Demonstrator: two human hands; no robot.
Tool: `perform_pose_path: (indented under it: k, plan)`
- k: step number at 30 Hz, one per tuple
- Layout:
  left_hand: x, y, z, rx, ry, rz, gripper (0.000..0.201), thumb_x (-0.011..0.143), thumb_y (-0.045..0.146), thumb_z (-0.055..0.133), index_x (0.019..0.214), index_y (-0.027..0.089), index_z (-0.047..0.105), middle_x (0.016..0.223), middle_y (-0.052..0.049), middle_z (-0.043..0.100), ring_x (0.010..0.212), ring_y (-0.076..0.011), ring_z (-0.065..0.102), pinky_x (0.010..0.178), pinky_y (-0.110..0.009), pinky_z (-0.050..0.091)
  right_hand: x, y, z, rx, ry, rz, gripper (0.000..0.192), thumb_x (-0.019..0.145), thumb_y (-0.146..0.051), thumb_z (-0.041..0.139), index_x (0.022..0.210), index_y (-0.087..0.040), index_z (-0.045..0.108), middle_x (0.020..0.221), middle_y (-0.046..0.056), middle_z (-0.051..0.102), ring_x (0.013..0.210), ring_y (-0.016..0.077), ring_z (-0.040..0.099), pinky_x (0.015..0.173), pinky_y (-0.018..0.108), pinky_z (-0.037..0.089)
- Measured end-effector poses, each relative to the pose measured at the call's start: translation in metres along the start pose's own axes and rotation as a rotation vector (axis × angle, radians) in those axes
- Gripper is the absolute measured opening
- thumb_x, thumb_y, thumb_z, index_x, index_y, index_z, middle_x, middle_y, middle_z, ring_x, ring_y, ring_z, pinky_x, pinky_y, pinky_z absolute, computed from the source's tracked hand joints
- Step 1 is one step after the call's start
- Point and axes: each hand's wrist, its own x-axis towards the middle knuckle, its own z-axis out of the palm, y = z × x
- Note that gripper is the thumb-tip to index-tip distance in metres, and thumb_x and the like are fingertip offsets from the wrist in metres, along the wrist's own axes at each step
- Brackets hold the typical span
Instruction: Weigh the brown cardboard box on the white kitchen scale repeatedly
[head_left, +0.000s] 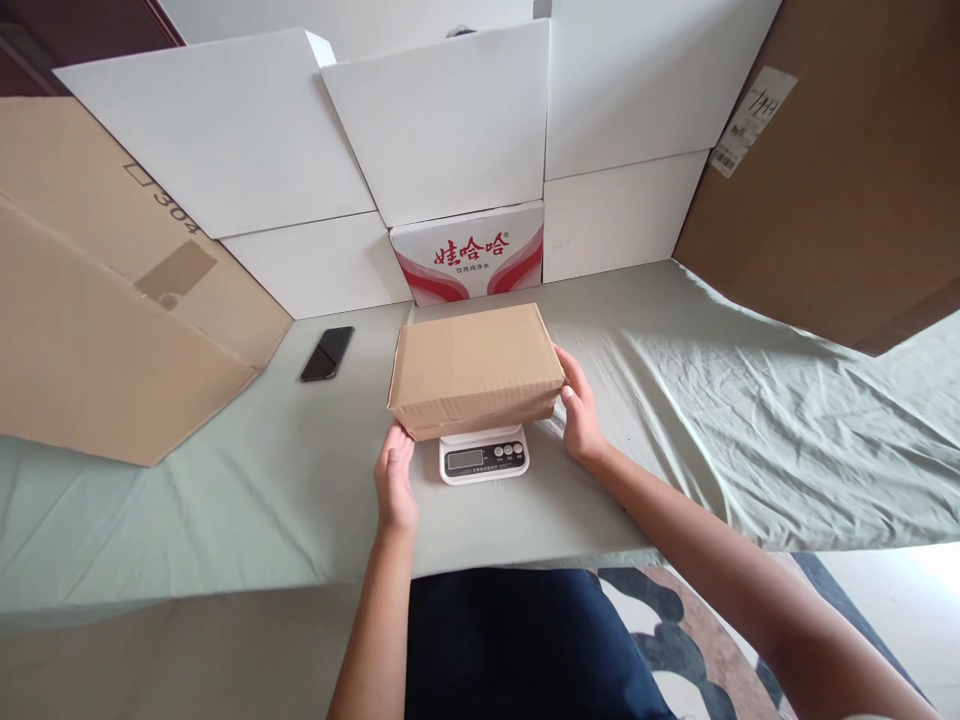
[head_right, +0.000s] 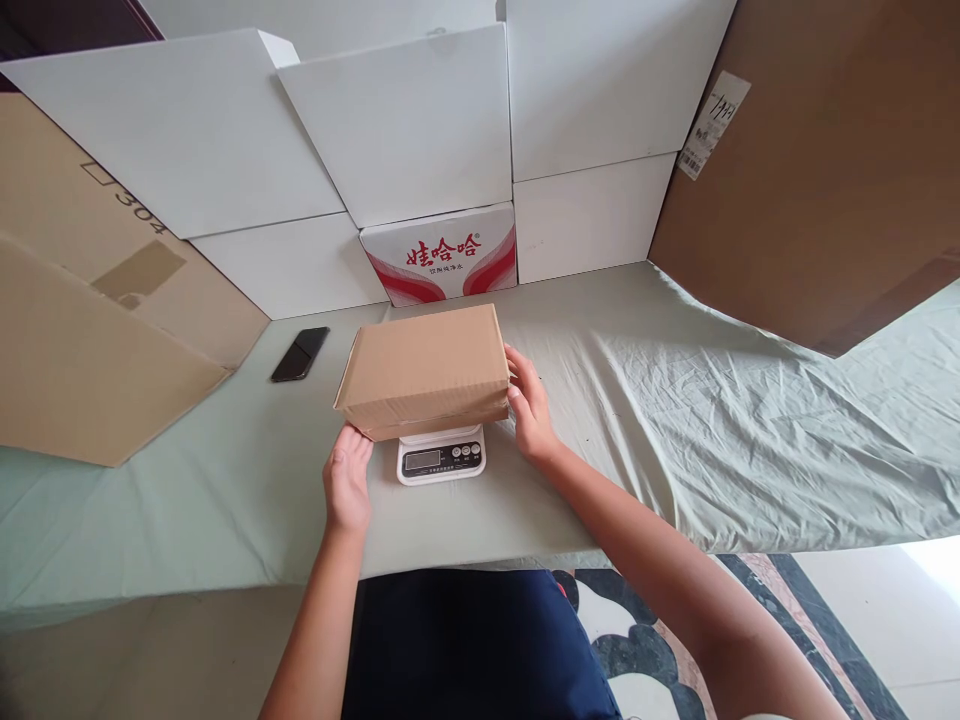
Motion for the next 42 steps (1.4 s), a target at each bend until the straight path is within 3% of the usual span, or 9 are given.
perform_pose_path:
  k: [11,27,42]
  plan:
    - [0.000,-0.001,-0.001,-0.020,0.006,0.024,0.082,0.085,0.073,0.057,0.145,0.016,0.060,0.155,-0.020,0.056,0.148,-0.0373,0.048,0.125,-0.052,0.035,0.000,0.000,0.000,0.056,0.008,-0.004,0.059,0.100,-0.063,0.043,0.151,-0.034,0.047,0.161,0.006,0.048,0.148,0.0339,0.047,0.117,0.055,0.046]
    - [0.002,0.004,0.002,-0.033,0.030,0.064,0.079,0.088,0.071,0.055,0.149,0.020,0.057,0.159,-0.017,0.052,0.150,-0.0346,0.047,0.124,-0.048,0.037,0.015,0.016,-0.004,0.122,0.163,0.190,0.060,0.096,-0.065,0.038,0.146,-0.034,0.048,0.156,0.009,0.051,0.139,0.0324,0.056,0.110,0.054,0.050]
    - [0.003,-0.002,-0.001,-0.029,0.034,0.067,0.077,0.090,0.068,0.053,0.150,0.020,0.056,0.159,-0.017,0.052,0.150,-0.0341,0.046,0.124,-0.048,0.037,0.020,0.020,-0.005,0.167,0.198,0.243,0.059,0.094,-0.067,0.040,0.136,-0.030,0.058,0.155,0.008,0.055,0.135,0.0315,0.059,0.110,0.052,0.050]
